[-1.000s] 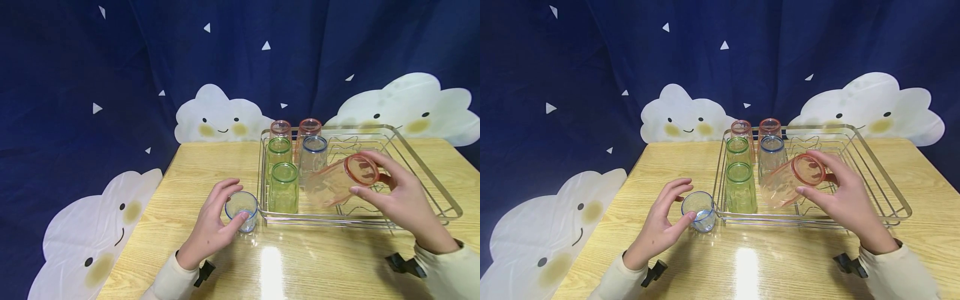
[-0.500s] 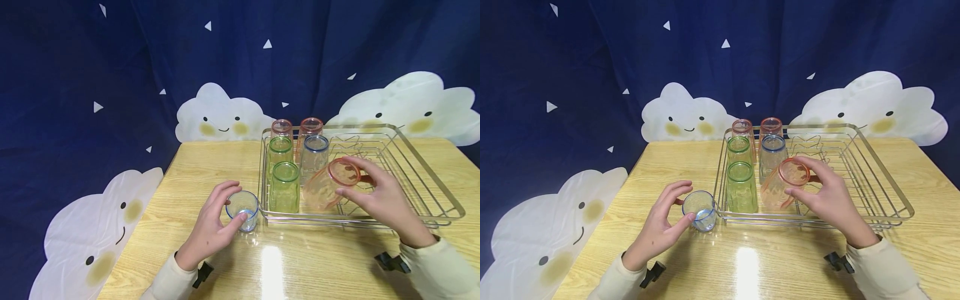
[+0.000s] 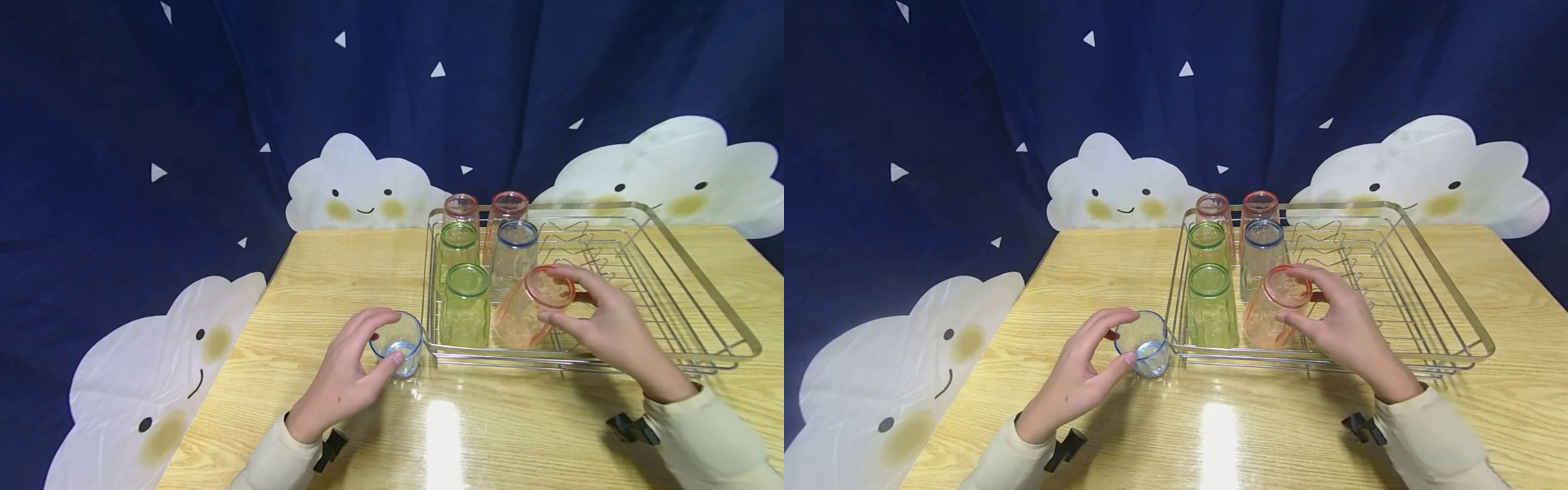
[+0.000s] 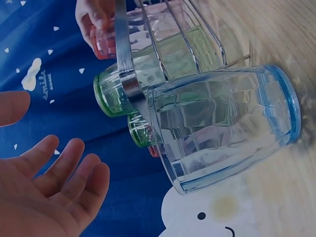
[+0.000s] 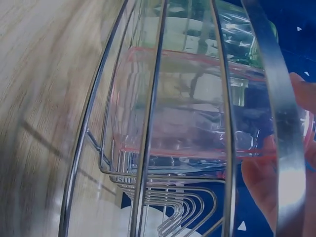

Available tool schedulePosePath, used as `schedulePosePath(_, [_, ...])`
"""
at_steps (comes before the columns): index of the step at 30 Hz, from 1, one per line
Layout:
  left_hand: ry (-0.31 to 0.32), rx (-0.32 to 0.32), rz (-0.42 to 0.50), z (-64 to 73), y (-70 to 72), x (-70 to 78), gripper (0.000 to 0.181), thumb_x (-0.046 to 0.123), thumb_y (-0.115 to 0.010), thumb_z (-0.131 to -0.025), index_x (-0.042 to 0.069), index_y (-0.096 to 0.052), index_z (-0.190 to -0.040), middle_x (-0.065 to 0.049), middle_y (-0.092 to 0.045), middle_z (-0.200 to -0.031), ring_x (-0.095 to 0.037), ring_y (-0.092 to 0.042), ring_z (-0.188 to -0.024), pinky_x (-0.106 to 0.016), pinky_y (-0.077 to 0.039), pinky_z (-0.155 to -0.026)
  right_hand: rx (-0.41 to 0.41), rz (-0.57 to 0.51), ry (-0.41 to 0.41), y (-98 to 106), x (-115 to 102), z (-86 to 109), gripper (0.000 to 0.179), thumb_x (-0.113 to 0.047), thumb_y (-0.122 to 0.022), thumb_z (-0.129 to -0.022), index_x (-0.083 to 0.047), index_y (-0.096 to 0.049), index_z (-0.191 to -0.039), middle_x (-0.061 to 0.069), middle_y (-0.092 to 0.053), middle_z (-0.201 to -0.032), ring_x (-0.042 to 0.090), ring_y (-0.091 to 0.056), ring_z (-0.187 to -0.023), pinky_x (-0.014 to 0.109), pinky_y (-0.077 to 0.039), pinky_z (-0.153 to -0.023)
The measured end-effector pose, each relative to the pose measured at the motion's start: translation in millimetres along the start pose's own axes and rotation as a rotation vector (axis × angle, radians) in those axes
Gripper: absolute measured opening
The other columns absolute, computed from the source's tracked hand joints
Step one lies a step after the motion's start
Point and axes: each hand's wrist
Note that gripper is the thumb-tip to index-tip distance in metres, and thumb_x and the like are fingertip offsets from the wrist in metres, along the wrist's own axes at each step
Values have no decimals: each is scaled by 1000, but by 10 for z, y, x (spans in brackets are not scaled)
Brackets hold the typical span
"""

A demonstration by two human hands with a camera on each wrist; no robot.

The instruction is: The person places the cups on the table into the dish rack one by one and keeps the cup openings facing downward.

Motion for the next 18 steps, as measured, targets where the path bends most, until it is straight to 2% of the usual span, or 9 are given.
schedulePosePath(1, [3, -3, 2, 5, 1, 1, 46, 18, -71, -87, 15, -58, -132, 1, -61, -132, -14, -56, -122, -31, -53, -90, 2, 2, 8, -6, 5, -2, 67, 5, -87, -66, -3, -63, -127, 20, -65, -127, -26, -48, -101, -4, -42, -83])
schedulePosePath(4, [6, -3, 9, 15, 3, -3, 46, 18, -70, -88, 15, -58, -132, 2, -61, -132, -14, -56, -122, -33, -53, -90, 3, 0, 21, -24, 12, -11, 66, 6, -87, -65, -3, -63, -127, 21, -64, -127, -25, -49, -100, -4, -42, -82])
schedulePosePath(9, [-1, 2, 11, 26, 4, -15, 47, 18, -70, -87, 15, -58, -132, 2, -62, -132, -13, -57, -120, -35, -53, -88, -16, 8, 39, -69, 7, -43, 65, 2, -86, -68, -2, -61, -128, 20, -64, -127, -21, -45, -106, -2, -43, -81])
schedulePosePath(14, [-8, 5, 5, 32, 2, -26, 47, 18, -70, -87, 15, -58, -132, 1, -63, -131, -14, -57, -119, -34, -54, -88, -49, 51, 35, -85, 0, -73, 62, -3, -84, -74, -6, -60, -131, 17, -64, -126, -12, -44, -108, 2, -44, -77])
schedulePosePath(18, [-12, 9, 3, 34, 9, -30, 46, 18, -71, -87, 14, -58, -132, 1, -63, -130, -14, -57, -119, -33, -53, -88, -71, 77, 37, -75, -2, -80, 59, -6, -83, -77, -8, -60, -131, 16, -63, -128, -11, -44, -108, 1, -42, -77])
Point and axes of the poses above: each hand's wrist, its own z-axis away from the middle knuckle, its own y-axis out of the back of the hand, x = y × z
